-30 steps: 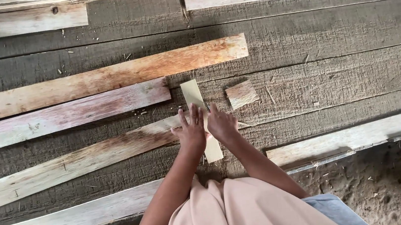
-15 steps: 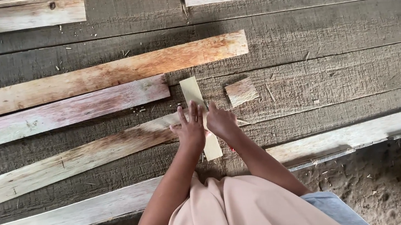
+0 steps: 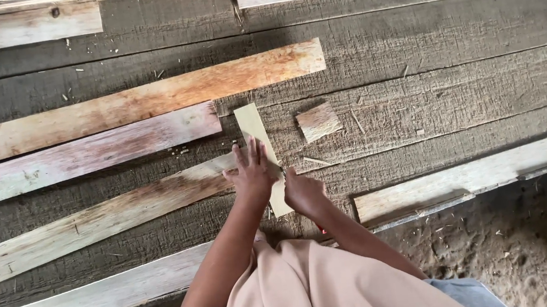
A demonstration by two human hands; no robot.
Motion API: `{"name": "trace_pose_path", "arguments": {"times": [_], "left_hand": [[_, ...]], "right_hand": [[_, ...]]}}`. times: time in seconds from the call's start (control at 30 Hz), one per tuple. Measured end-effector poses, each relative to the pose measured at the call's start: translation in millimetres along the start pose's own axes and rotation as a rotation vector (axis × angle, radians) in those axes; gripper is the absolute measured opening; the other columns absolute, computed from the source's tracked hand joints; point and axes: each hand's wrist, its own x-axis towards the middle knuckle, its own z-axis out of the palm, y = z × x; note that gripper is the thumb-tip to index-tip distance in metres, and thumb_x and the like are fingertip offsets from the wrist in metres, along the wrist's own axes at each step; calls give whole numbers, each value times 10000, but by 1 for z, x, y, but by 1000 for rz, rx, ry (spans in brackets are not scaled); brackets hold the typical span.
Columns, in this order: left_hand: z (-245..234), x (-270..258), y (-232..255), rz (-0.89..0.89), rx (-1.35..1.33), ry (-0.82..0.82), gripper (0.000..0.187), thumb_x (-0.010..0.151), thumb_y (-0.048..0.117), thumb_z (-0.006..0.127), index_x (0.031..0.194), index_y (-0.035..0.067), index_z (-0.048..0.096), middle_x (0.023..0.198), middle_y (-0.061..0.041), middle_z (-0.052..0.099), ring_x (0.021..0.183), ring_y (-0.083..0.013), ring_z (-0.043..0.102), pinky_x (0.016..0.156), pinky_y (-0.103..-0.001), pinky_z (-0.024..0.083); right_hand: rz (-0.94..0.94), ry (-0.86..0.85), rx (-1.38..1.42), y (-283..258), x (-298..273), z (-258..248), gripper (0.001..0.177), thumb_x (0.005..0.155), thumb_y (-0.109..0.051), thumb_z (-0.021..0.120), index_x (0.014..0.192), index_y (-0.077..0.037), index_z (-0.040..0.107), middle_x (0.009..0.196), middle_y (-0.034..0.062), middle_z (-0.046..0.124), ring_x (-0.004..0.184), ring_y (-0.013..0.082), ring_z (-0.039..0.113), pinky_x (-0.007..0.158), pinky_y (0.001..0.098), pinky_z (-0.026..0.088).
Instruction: Cutting thin strips of wood veneer using a utility knife on a workshop floor.
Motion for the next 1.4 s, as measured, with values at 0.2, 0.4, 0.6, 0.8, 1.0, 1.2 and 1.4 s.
{"name": "trace_pose_path", "arguments": {"times": [0.2,0.4,0.6,0.8,1.0,1.2,1.4], "left_hand": [[-4,-3,-1,6,-5,9,919,926,406,724,1642,187,192,1738,-74,-21,1547,-496,-3,965,-879,313],[-3,0,-2,-8,5,6,922,924,371,729,1644,185,185,1739,-89,-13,1547,-504,-6,955,-877,324],[-8,-3,2,0,-31,5,905,924,323,737,1643,204,200,1737,-88,34,1544,-507,-1,949,-883,315],[-10,-5,2,10,-10,3,909,918,326,740,1642,201,205,1735,-99,26,1536,-525,-6,930,-886,327],[-14,-4,3,-6,-15,-37,876,949,353,708,1642,193,196,1737,-88,-3,1538,-510,-56,956,-886,309],[-2,-1,3,9,5,-17,947,908,462,728,1641,188,193,1737,-92,2,1538,-518,-47,936,-909,286],[-16,-3,1,-7,21,-34,947,904,503,718,1639,197,206,1736,-68,9,1543,-485,-22,963,-871,336]], "right_hand": [[24,-71,-25,-13,-16,-37,506,1000,-316,272,1413,-46,382,1145,277,696,1208,489,634,1026,653,426],[66,18,54,-59,-48,-106,399,1048,-269,259,1341,-49,415,1123,311,689,1201,505,631,1048,609,432],[29,133,33,-56,-2,-83,295,1035,-293,288,1225,-130,446,1044,276,715,1135,491,670,990,575,478],[16,90,15,-55,6,-80,314,1048,-332,274,1240,-129,418,1074,273,703,1153,492,659,1003,592,464],[17,8,-55,-45,-6,-62,285,1037,-254,294,1254,-93,384,1055,250,713,1118,486,680,994,620,469],[5,29,22,-46,-35,-56,262,1037,-210,316,1224,-54,413,1014,295,713,1097,512,678,974,661,460],[-22,50,38,-20,-34,-28,301,978,-79,380,1250,21,461,940,275,713,996,470,702,1012,673,432]]}}
